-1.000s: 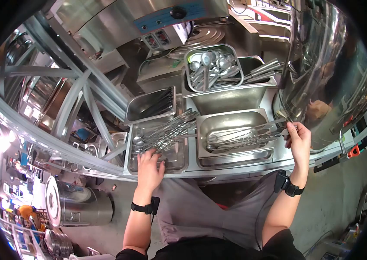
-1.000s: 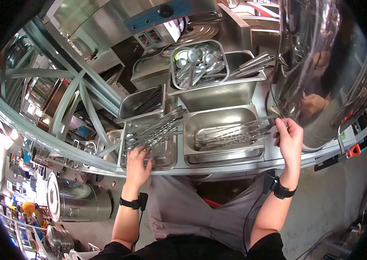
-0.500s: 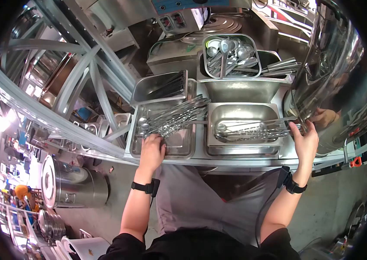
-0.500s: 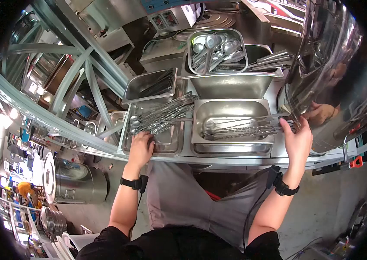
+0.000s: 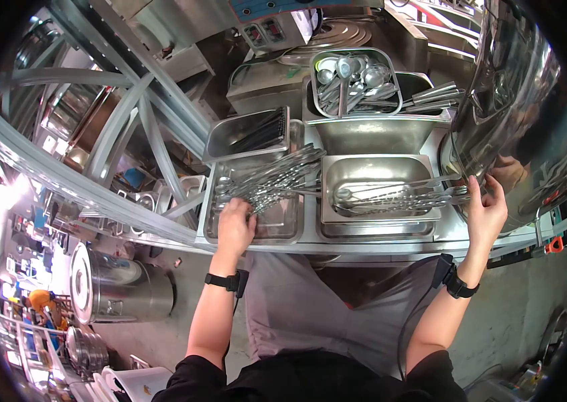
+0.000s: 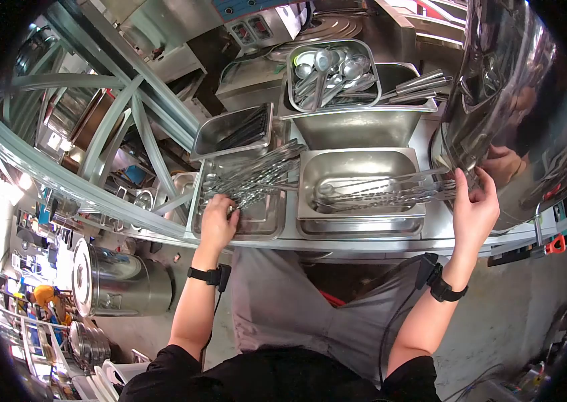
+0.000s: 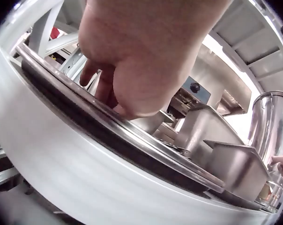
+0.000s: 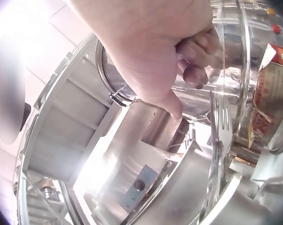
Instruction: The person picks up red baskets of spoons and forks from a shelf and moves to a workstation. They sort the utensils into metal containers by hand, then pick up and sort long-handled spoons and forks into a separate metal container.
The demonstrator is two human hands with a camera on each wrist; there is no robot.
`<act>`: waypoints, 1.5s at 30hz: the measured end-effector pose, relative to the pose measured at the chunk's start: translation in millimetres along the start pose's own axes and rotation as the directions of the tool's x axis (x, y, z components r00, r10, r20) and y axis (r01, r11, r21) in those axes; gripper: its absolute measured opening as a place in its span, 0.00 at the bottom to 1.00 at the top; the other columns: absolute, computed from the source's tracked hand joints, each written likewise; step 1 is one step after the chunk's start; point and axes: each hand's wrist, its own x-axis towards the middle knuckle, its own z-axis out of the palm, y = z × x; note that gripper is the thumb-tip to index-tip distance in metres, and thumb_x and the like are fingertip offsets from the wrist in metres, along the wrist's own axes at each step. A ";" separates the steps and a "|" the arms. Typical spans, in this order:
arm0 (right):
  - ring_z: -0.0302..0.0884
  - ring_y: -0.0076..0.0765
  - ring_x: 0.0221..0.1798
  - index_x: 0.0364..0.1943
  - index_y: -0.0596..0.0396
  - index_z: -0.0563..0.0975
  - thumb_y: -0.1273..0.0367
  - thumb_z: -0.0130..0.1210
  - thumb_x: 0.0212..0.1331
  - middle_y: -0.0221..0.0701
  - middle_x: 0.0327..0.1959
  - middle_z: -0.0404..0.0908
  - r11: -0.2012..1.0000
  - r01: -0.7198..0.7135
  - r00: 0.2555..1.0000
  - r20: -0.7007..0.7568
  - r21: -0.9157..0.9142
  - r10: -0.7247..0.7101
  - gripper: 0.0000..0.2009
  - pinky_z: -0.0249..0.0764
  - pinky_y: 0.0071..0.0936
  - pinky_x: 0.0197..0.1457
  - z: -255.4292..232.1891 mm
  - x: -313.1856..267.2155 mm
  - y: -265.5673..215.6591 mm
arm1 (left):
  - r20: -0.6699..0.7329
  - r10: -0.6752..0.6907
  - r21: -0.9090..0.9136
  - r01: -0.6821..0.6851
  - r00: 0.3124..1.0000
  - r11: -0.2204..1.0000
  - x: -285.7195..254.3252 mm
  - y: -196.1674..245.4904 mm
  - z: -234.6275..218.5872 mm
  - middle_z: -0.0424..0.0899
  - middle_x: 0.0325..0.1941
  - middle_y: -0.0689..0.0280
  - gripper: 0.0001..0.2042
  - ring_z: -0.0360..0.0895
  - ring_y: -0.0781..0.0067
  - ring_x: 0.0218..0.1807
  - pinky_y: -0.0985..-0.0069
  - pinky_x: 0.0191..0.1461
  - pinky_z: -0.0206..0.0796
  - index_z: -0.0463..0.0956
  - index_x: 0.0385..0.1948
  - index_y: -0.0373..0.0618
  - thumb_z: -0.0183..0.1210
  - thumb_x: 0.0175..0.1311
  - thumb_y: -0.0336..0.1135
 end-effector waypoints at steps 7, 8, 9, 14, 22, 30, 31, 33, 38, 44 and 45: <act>0.56 0.13 0.22 0.53 0.63 0.83 0.63 0.71 0.66 0.19 0.15 0.63 0.985 0.070 0.997 -0.027 0.159 -0.067 0.19 0.55 0.19 0.28 6.6 -2.0 4.5 | 0.266 0.209 -0.039 -0.206 0.941 0.978 18.5 34.0 7.0 0.67 0.81 0.64 0.19 0.57 0.47 0.82 0.35 0.82 0.46 0.83 0.58 0.42 0.65 0.67 0.39; 0.56 0.13 0.22 0.53 0.63 0.83 0.63 0.71 0.66 0.19 0.15 0.63 0.983 0.073 0.997 -0.033 0.166 -0.069 0.19 0.55 0.19 0.28 6.5 -2.5 4.2 | 0.277 0.239 -0.027 -0.241 0.930 0.970 21.8 37.8 12.4 0.67 0.81 0.63 0.21 0.58 0.47 0.82 0.36 0.82 0.46 0.82 0.59 0.42 0.65 0.67 0.40; 0.56 0.13 0.22 0.53 0.63 0.83 0.64 0.70 0.66 0.18 0.15 0.63 0.981 0.092 0.996 -0.030 0.173 -0.088 0.18 0.54 0.19 0.28 6.9 -3.6 4.0 | 0.288 0.267 -0.011 -0.275 0.920 0.961 25.0 40.8 17.0 0.68 0.80 0.62 0.22 0.58 0.47 0.82 0.36 0.82 0.46 0.81 0.61 0.41 0.65 0.68 0.41; 0.56 0.11 0.23 0.53 0.63 0.83 0.67 0.69 0.67 0.16 0.18 0.62 0.960 0.110 0.994 -0.015 0.256 -0.110 0.16 0.54 0.18 0.28 10.9 -3.4 12.2 | 0.323 0.228 0.022 -0.248 0.919 0.969 37.7 47.0 22.7 0.72 0.76 0.60 0.25 0.58 0.48 0.82 0.35 0.82 0.47 0.76 0.65 0.40 0.61 0.70 0.41; 0.53 0.10 0.23 0.50 0.64 0.83 0.69 0.66 0.70 0.14 0.19 0.61 0.953 0.139 0.990 -0.022 0.267 -0.139 0.12 0.48 0.17 0.27 15.7 -1.4 23.8 | -0.021 0.205 -0.155 -0.206 0.979 0.966 37.9 48.9 -4.5 0.75 0.72 0.57 0.23 0.71 0.53 0.74 0.40 0.80 0.55 0.75 0.64 0.39 0.58 0.64 0.25; 0.63 0.10 0.25 0.47 0.63 0.83 0.74 0.67 0.64 0.14 0.22 0.69 0.773 -0.030 0.896 0.359 0.634 -0.260 0.10 0.57 0.15 0.29 4.4 -24.4 -7.8 | -0.153 0.370 -0.176 -0.393 0.916 0.902 36.9 132.6 -57.4 0.71 0.76 0.61 0.31 0.72 0.54 0.71 0.43 0.77 0.60 0.69 0.72 0.42 0.58 0.63 0.22; 0.65 0.11 0.25 0.46 0.63 0.82 0.72 0.67 0.64 0.16 0.23 0.71 0.756 -0.040 0.870 0.395 0.653 -0.295 0.10 0.59 0.15 0.29 4.6 -27.1 -8.5 | -0.134 0.462 -0.193 -0.480 0.877 0.856 39.2 144.9 -59.9 0.71 0.76 0.60 0.32 0.72 0.55 0.69 0.44 0.76 0.62 0.68 0.73 0.40 0.59 0.63 0.23; 0.68 0.12 0.24 0.44 0.64 0.82 0.70 0.66 0.66 0.17 0.23 0.72 0.689 -0.109 0.794 0.480 0.717 -0.374 0.10 0.62 0.15 0.28 4.8 -32.0 -14.2 | -0.123 0.548 -0.208 -0.561 0.828 0.801 42.8 166.7 -53.2 0.70 0.75 0.60 0.34 0.72 0.56 0.68 0.45 0.75 0.63 0.66 0.74 0.39 0.60 0.62 0.24; 0.70 0.15 0.20 0.35 0.60 0.77 0.61 0.59 0.75 0.23 0.21 0.74 0.706 -0.067 0.771 0.486 0.705 -0.412 0.16 0.63 0.16 0.23 10.4 -37.4 -7.2 | 0.014 0.774 -0.004 -0.774 0.633 0.633 46.0 219.7 -31.4 0.69 0.75 0.58 0.31 0.71 0.63 0.64 0.48 0.76 0.62 0.66 0.72 0.28 0.56 0.66 0.32; 0.65 0.15 0.16 0.35 0.53 0.75 0.61 0.51 0.81 0.22 0.19 0.71 0.661 -0.138 0.945 0.297 0.737 -0.135 0.15 0.56 0.17 0.18 16.9 -28.6 15.6 | -0.077 0.801 -0.086 -0.805 0.593 0.587 43.2 260.7 -23.2 0.66 0.78 0.57 0.27 0.69 0.60 0.70 0.42 0.79 0.57 0.72 0.67 0.31 0.54 0.67 0.35; 0.64 0.14 0.16 0.35 0.52 0.75 0.60 0.51 0.81 0.21 0.18 0.69 0.648 -0.125 0.975 0.214 0.751 -0.060 0.15 0.54 0.17 0.17 17.0 -24.2 21.6 | -0.118 0.800 -0.034 -0.808 0.588 0.588 43.4 264.1 -26.2 0.65 0.79 0.57 0.25 0.68 0.59 0.72 0.39 0.79 0.55 0.74 0.65 0.33 0.55 0.67 0.35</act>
